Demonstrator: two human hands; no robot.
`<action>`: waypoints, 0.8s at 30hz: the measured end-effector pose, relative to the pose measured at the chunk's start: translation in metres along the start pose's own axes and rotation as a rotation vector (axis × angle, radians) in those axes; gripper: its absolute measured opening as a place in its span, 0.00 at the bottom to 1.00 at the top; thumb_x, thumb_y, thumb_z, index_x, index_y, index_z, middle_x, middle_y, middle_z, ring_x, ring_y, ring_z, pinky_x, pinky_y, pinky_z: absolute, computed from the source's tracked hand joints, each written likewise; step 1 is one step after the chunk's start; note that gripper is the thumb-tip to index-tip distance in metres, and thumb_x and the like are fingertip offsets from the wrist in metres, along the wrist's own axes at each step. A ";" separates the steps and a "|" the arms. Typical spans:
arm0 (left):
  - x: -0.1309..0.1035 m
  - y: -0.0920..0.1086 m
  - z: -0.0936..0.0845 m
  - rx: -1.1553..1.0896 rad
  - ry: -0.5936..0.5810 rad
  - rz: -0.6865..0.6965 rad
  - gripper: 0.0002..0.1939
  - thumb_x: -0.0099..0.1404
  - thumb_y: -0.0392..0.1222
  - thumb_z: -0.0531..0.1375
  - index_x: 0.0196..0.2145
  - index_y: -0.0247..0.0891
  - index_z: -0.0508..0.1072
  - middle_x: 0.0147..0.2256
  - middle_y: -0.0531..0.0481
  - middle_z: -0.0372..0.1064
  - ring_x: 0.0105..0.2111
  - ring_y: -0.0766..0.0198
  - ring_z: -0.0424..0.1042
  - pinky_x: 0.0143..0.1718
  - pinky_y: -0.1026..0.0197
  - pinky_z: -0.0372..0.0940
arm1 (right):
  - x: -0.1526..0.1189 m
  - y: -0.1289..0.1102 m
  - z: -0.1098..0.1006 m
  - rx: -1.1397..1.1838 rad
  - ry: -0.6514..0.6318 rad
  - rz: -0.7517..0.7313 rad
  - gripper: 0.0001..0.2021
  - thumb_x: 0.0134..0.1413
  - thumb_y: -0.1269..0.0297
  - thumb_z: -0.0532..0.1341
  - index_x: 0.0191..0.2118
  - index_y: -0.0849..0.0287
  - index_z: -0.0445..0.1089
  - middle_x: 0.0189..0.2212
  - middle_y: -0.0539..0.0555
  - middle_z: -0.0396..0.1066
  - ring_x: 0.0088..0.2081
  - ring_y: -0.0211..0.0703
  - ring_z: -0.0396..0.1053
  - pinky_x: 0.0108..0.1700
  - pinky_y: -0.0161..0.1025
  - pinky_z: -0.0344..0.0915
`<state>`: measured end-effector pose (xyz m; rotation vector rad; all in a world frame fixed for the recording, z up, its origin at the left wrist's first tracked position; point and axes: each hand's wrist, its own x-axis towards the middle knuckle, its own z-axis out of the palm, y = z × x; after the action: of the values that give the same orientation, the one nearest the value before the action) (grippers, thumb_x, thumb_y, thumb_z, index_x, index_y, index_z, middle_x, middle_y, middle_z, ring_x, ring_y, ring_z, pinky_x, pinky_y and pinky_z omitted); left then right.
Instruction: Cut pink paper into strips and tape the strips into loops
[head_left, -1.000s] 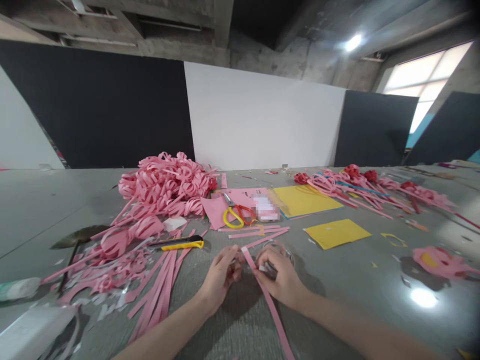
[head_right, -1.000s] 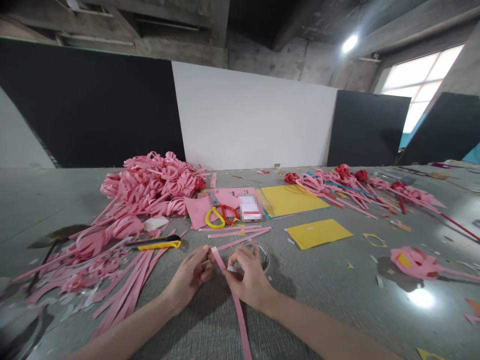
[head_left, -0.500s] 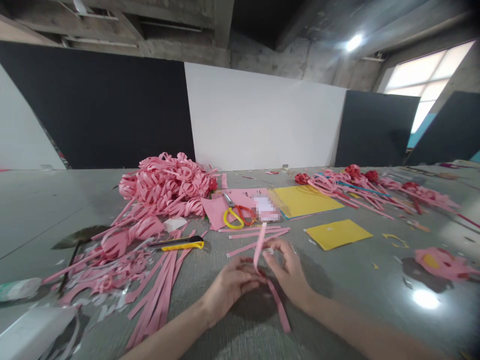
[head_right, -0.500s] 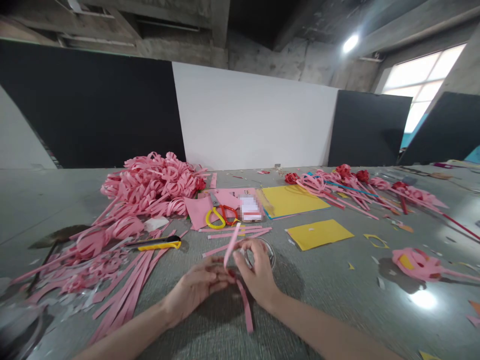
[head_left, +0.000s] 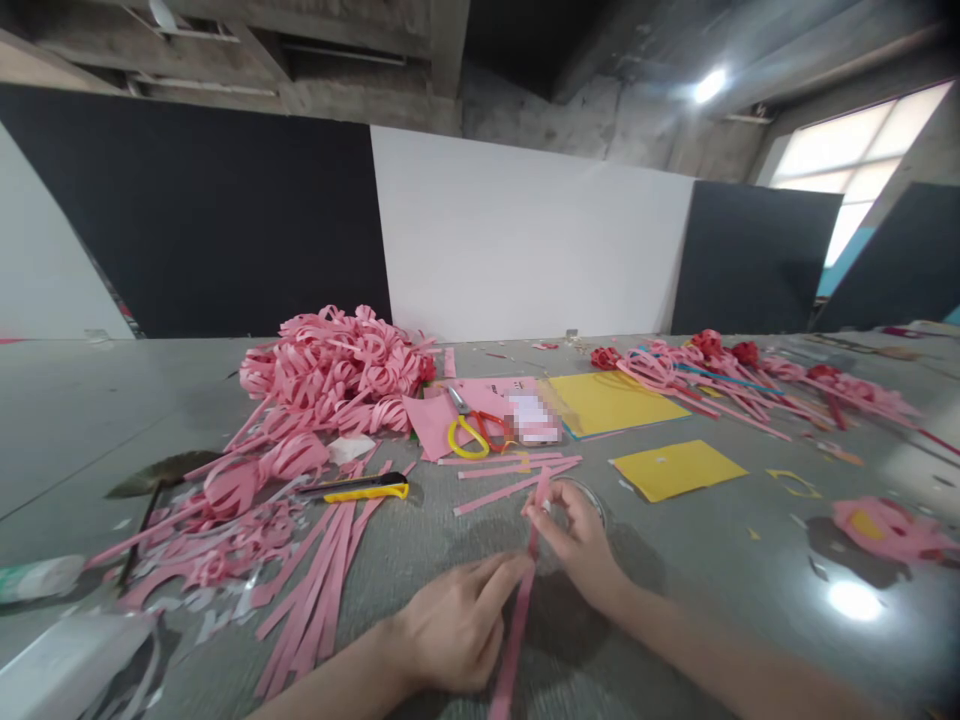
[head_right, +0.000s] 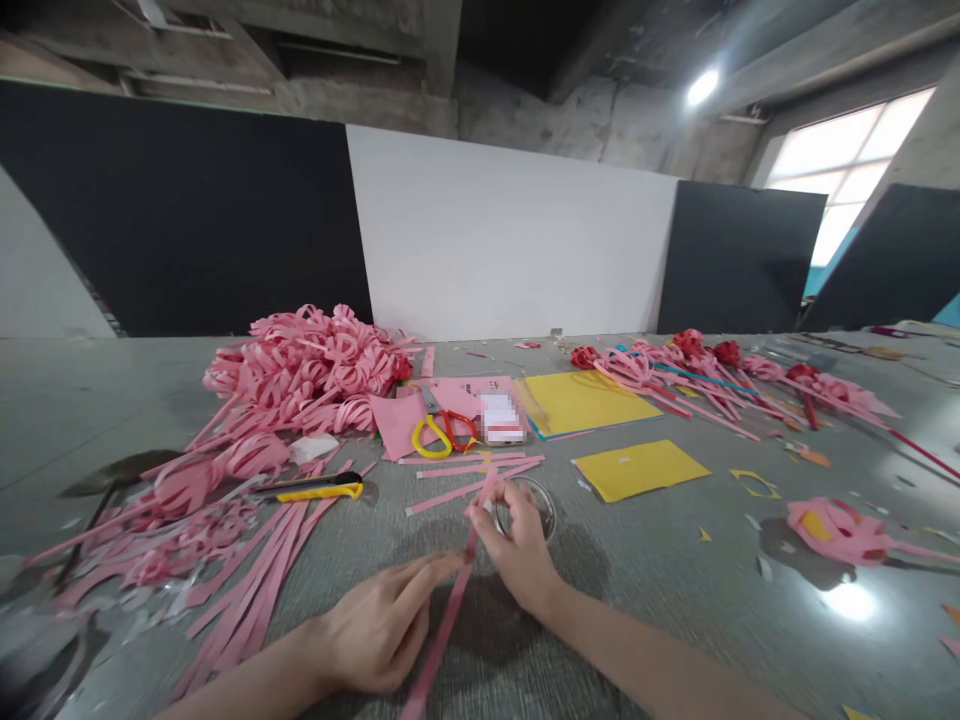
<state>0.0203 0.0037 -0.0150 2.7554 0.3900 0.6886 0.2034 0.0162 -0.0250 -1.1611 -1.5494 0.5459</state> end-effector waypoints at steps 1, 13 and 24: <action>0.001 0.001 0.000 -0.019 0.001 -0.030 0.30 0.52 0.25 0.45 0.54 0.33 0.49 0.47 0.37 0.61 0.49 0.56 0.61 0.46 0.57 0.61 | 0.000 0.001 0.000 -0.013 0.000 -0.001 0.06 0.50 0.62 0.55 0.27 0.57 0.58 0.27 0.50 0.68 0.32 0.42 0.63 0.38 0.38 0.57; 0.014 -0.014 0.000 -0.579 0.483 -0.648 0.09 0.60 0.43 0.53 0.38 0.39 0.67 0.34 0.49 0.65 0.33 0.62 0.64 0.35 0.64 0.58 | -0.003 -0.010 0.005 -0.232 -0.265 -0.289 0.07 0.41 0.76 0.53 0.25 0.56 0.56 0.24 0.47 0.62 0.30 0.40 0.61 0.42 0.42 0.55; 0.017 -0.019 0.003 -0.713 0.472 -0.693 0.13 0.59 0.46 0.54 0.22 0.36 0.66 0.21 0.55 0.60 0.24 0.66 0.59 0.27 0.66 0.53 | -0.007 -0.021 0.000 -0.213 -0.502 -0.296 0.04 0.47 0.72 0.54 0.31 0.57 0.61 0.31 0.51 0.65 0.36 0.42 0.62 0.41 0.41 0.56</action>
<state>0.0320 0.0264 -0.0169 1.6230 0.9205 1.0136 0.1949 0.0016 -0.0114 -0.9651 -2.2126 0.5031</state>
